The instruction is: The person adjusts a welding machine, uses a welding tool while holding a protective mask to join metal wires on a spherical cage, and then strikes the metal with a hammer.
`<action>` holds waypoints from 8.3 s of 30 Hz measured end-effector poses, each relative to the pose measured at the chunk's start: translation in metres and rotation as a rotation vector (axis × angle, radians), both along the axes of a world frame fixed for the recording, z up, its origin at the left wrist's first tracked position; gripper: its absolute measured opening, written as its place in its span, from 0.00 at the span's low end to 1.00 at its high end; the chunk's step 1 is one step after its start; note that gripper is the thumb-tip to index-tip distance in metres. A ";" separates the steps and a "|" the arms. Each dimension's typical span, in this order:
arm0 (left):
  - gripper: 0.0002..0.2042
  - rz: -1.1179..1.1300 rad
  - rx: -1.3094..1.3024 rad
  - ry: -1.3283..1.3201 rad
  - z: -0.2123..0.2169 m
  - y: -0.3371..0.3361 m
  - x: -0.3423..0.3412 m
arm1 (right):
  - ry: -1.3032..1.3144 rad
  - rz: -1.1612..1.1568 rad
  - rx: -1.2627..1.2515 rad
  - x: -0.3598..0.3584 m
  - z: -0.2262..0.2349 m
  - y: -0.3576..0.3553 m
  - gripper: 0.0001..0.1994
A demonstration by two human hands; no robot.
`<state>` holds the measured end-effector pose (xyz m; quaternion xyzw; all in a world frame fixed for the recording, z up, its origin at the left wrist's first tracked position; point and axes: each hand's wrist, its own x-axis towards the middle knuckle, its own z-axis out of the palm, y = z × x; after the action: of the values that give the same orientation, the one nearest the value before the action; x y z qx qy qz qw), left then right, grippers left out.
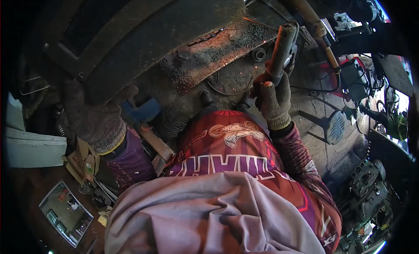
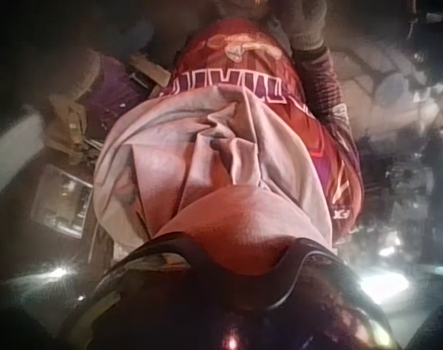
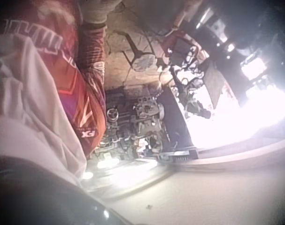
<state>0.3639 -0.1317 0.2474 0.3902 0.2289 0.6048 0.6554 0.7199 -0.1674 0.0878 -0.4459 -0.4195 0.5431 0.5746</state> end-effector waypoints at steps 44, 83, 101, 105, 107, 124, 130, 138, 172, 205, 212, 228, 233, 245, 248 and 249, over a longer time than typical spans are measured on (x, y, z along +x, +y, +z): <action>0.21 0.156 0.031 0.051 -0.008 -0.004 0.003 | -0.102 -0.080 0.015 -0.001 0.007 -0.006 0.36; 0.19 0.561 0.763 1.566 -0.059 -0.032 0.003 | -0.701 -0.208 0.382 0.006 -0.039 -0.004 0.17; 0.21 0.495 0.492 1.056 -0.037 -0.012 0.001 | -1.327 -0.214 0.953 0.004 -0.009 0.008 0.16; 0.22 0.192 0.085 0.142 -0.018 0.002 0.001 | 0.038 -0.097 0.058 -0.008 0.006 0.000 0.29; 0.22 0.146 0.076 0.038 -0.012 0.004 -0.009 | 0.031 -0.085 0.070 -0.005 0.006 0.003 0.32; 0.25 -0.216 0.072 -0.158 -0.001 0.008 -0.015 | -0.024 -0.048 0.035 -0.010 0.001 0.003 0.25; 0.26 0.012 0.047 -0.023 -0.009 -0.002 -0.001 | -0.208 -0.023 0.064 -0.003 -0.005 0.006 0.25; 0.28 0.483 -0.133 0.426 -0.044 -0.023 -0.005 | -0.387 0.036 0.091 0.005 -0.007 0.003 0.22; 0.31 0.697 0.036 0.730 -0.017 -0.009 -0.066 | -0.073 -0.052 -0.025 0.000 0.005 -0.010 0.25; 0.22 0.488 0.519 1.658 -0.056 -0.037 0.003 | -1.182 -0.108 0.368 0.031 -0.084 -0.026 0.30; 0.21 0.415 0.623 1.794 -0.050 -0.039 0.007 | -1.332 -0.131 0.707 0.024 -0.061 -0.015 0.29; 0.27 0.801 0.129 1.027 -0.021 -0.003 -0.066 | -0.062 -0.046 0.013 -0.014 0.000 -0.003 0.27; 0.25 0.478 0.135 0.631 -0.011 0.000 -0.048 | -0.104 -0.050 0.014 -0.016 0.001 -0.001 0.27; 0.27 0.466 -0.106 0.217 -0.024 -0.009 0.011 | -0.060 -0.020 0.021 -0.015 -0.007 0.001 0.18; 0.26 0.539 -0.050 0.486 -0.038 -0.017 0.013 | -0.068 0.016 -0.005 -0.008 -0.016 -0.002 0.18; 0.25 0.557 -0.010 0.602 -0.042 -0.020 0.013 | -0.066 0.021 -0.003 -0.001 -0.025 -0.004 0.18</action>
<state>0.3766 -0.1515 0.2049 0.4697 0.5103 0.6167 0.3722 0.7184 -0.1709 0.0624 -0.4600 -0.4421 0.5347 0.5540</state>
